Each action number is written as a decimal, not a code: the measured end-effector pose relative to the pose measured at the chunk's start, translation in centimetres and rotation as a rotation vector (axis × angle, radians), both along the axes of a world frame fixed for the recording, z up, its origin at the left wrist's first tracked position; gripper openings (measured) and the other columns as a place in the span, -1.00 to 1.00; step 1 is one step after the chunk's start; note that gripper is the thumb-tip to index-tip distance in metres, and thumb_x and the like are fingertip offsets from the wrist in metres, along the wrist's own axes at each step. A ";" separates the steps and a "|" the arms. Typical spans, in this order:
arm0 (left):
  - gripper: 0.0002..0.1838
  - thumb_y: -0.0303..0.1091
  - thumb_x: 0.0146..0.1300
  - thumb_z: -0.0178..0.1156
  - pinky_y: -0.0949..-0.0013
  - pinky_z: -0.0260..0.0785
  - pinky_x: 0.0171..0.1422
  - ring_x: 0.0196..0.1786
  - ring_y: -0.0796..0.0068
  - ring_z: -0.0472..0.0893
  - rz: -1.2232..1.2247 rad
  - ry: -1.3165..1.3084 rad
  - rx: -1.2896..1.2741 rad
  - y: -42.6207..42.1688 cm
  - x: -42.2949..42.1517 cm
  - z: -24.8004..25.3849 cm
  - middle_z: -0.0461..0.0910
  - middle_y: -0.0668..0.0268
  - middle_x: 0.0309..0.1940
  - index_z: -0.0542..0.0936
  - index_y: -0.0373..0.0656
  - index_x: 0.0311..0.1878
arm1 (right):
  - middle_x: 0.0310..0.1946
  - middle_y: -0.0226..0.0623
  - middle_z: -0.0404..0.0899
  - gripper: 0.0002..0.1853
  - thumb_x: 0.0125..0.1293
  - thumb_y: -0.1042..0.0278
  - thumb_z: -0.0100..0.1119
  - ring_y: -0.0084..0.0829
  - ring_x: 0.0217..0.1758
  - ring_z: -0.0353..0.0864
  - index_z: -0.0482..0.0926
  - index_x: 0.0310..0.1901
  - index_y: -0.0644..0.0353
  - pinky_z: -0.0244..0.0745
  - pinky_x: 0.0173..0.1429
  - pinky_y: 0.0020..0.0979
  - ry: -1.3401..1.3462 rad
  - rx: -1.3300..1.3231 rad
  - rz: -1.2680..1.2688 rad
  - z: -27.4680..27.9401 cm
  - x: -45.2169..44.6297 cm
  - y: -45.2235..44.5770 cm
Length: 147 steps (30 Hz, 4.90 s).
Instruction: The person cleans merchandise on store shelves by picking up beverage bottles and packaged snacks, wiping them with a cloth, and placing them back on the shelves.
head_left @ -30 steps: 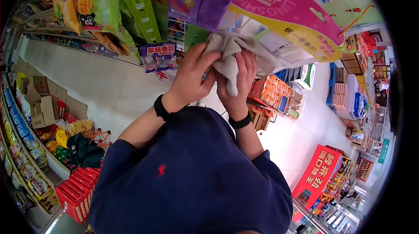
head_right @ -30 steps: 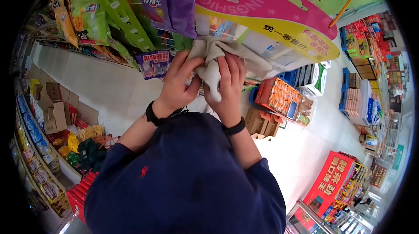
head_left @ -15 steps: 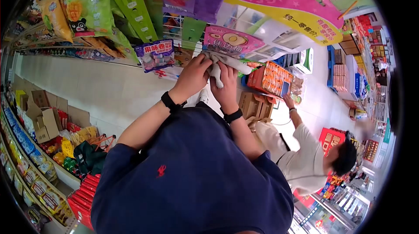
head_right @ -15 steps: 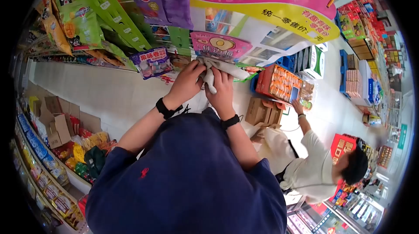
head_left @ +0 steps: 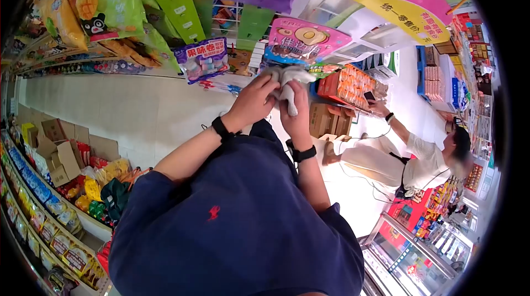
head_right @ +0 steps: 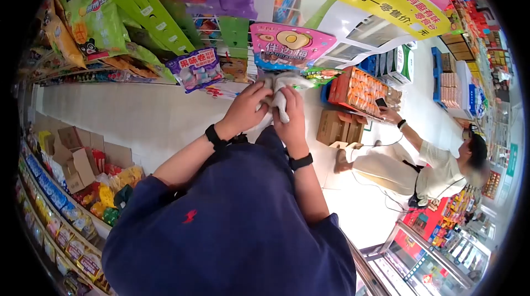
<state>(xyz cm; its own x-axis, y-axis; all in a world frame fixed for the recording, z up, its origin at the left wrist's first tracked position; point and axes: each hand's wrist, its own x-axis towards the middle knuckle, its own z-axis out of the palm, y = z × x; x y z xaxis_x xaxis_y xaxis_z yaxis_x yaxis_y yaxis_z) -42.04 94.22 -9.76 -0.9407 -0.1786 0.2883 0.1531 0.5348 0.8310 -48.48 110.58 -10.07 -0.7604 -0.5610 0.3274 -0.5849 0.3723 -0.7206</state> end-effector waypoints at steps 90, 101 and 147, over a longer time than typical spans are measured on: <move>-0.60 -0.47 0.26 0.21 0.08 0.51 0.18 0.11 -0.12 0.62 0.307 0.032 0.169 -5.1 9.4 5.9 0.58 -0.07 0.13 0.60 -0.20 0.19 | 0.28 0.09 0.42 -0.34 0.08 0.63 0.30 0.14 0.35 0.41 0.39 0.29 0.22 0.32 0.44 0.01 0.063 -0.148 0.354 4.5 3.6 -8.3; -0.50 -0.62 0.27 0.06 0.18 0.48 0.22 0.19 -0.15 0.57 0.519 -0.014 0.146 -8.9 10.8 3.7 0.50 -0.08 0.25 0.51 -0.28 0.32 | 0.42 0.03 0.31 -0.20 0.07 0.55 0.36 0.21 0.52 0.18 0.32 0.41 0.22 0.18 0.55 0.06 0.185 -0.011 0.340 3.2 6.6 -16.4; -0.48 -0.58 0.05 0.20 -0.02 0.32 0.21 0.11 -0.14 0.42 0.301 0.269 -0.217 0.6 -4.5 8.9 0.42 0.03 0.04 0.52 -0.13 0.16 | 0.34 0.00 0.42 -0.26 0.10 0.42 0.35 0.03 0.34 0.42 0.37 0.37 0.29 0.27 0.38 -0.01 0.421 0.005 0.078 8.0 -5.4 -2.3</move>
